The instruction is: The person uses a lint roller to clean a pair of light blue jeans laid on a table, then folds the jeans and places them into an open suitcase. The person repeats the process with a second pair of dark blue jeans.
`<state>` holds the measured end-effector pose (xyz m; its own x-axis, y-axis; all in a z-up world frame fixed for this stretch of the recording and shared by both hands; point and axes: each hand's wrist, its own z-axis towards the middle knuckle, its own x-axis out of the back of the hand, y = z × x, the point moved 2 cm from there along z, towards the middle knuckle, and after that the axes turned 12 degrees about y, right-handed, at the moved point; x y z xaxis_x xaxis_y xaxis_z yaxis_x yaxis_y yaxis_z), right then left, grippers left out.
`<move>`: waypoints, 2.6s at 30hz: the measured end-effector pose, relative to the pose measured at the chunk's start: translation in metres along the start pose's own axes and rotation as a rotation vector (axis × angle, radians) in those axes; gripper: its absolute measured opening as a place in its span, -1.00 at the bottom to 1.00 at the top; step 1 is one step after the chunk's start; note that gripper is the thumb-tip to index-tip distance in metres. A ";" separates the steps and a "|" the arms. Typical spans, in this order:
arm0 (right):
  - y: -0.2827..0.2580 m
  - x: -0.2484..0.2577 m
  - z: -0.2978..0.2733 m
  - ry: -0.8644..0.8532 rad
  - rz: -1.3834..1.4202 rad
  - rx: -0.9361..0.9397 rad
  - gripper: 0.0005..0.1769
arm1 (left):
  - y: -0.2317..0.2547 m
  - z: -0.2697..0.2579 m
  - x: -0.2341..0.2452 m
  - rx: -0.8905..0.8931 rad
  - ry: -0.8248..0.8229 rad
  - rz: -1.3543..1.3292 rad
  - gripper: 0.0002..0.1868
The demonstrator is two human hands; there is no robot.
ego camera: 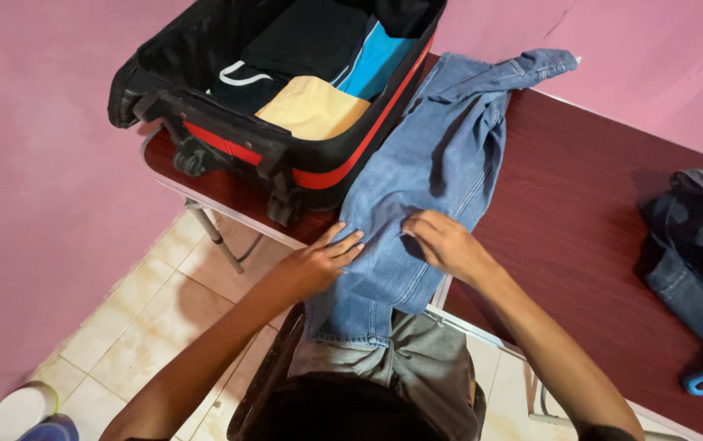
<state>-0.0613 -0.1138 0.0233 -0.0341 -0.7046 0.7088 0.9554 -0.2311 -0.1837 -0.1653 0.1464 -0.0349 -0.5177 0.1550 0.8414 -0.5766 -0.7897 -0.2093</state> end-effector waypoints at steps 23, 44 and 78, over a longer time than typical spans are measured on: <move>-0.029 0.053 -0.024 -0.239 -0.088 -0.412 -0.53 | 0.016 0.049 -0.022 0.288 0.110 -0.536 -0.43; 0.142 0.040 -0.043 0.195 -0.211 -0.706 -0.56 | 0.027 0.123 -0.027 0.418 -0.453 -0.451 -0.05; 0.297 0.058 0.081 0.337 0.452 -0.822 -0.18 | -0.045 0.214 -0.098 0.462 0.006 -0.412 -0.17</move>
<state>0.2446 -0.1696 0.0649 0.0793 -0.9653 0.2487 0.4032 -0.1971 -0.8936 0.0470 0.0392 -0.0015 -0.3149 0.5042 0.8041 -0.3971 -0.8395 0.3709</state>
